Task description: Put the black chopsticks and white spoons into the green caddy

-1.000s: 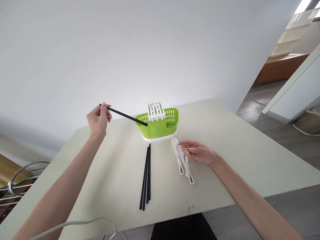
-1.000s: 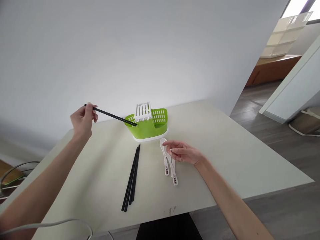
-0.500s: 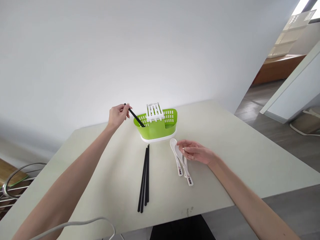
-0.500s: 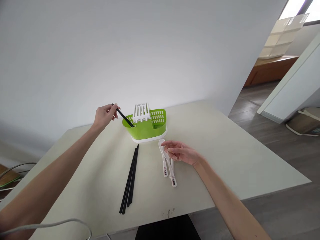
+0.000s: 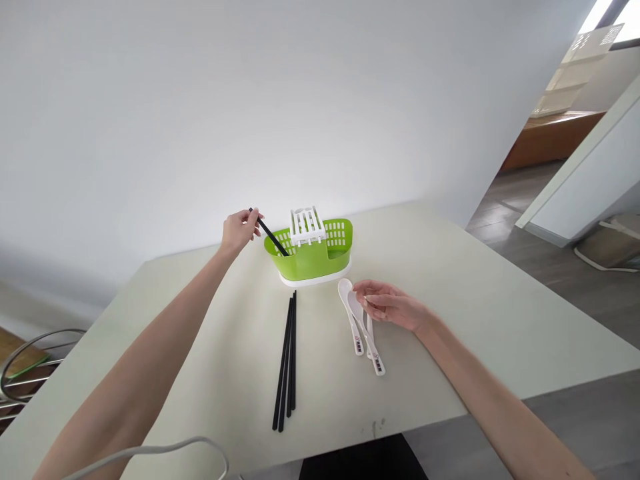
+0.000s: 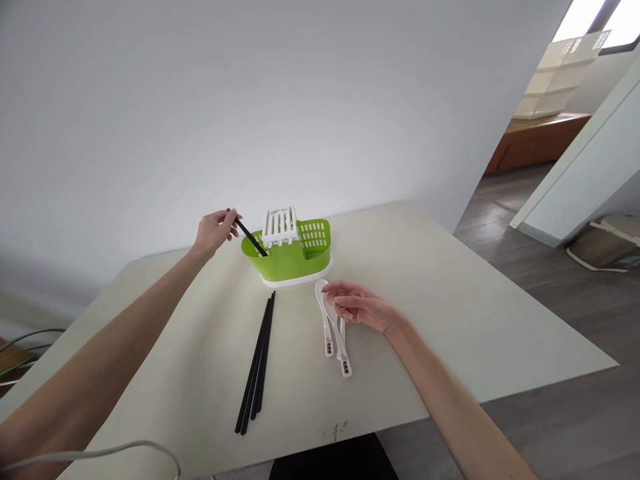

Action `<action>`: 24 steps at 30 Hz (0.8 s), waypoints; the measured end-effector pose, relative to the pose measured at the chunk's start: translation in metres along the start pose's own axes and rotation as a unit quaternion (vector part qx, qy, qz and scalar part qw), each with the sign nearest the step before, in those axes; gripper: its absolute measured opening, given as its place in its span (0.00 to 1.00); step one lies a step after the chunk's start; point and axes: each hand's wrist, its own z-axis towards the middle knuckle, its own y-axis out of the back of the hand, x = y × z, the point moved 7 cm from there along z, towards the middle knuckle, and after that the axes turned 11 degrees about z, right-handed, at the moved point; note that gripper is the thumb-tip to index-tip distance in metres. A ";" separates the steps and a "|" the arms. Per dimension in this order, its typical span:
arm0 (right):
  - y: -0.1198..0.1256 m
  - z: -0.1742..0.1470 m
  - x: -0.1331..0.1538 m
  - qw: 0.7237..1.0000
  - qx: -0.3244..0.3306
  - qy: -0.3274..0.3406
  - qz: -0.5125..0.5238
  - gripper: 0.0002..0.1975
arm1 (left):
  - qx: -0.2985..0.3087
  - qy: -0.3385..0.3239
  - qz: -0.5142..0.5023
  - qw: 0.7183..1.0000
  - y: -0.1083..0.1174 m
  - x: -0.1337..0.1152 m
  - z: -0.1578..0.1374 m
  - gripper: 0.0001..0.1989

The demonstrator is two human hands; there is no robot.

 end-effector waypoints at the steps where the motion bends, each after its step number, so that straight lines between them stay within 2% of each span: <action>1: 0.001 0.000 0.000 1.000 0.000 0.000 0.000 0.16 | 0.004 0.001 0.002 1.000 -0.001 0.001 0.000 0.18; 5: 0.005 0.000 -0.002 1.000 -0.007 -0.003 0.001 0.16 | 0.024 0.025 -0.010 0.999 -0.003 0.008 -0.003 0.20; 8: 0.007 0.000 -0.002 1.000 -0.012 -0.001 0.004 0.16 | 0.013 0.048 -0.043 0.998 -0.002 0.019 -0.009 0.23; 11: 0.008 0.000 -0.002 1.000 -0.014 0.001 0.006 0.15 | 0.000 0.066 -0.067 0.996 -0.002 0.035 -0.025 0.22; 13: 0.008 0.000 -0.002 1.000 -0.016 0.001 0.007 0.15 | 0.015 0.064 -0.047 0.997 -0.007 0.044 -0.041 0.20; 16: 0.007 0.000 -0.002 1.000 -0.020 0.002 0.006 0.14 | 0.103 0.050 0.005 0.993 -0.023 0.051 -0.075 0.19; 18: 0.006 0.000 -0.001 1.000 -0.022 0.004 0.007 0.14 | 0.194 0.037 0.025 0.980 -0.038 0.050 -0.103 0.21; 20: 0.005 -0.001 0.000 1.000 -0.025 0.004 0.008 0.14 | 0.260 0.015 0.023 0.965 -0.049 0.045 -0.131 0.22; 22: 0.004 -0.001 0.000 0.999 -0.032 0.003 0.008 0.14 | 0.298 -0.007 0.024 0.954 -0.055 0.042 -0.155 0.22; 24: 0.004 -0.002 0.000 0.999 -0.036 0.002 0.007 0.13 | 0.312 -0.022 0.037 0.949 -0.057 0.042 -0.173 0.21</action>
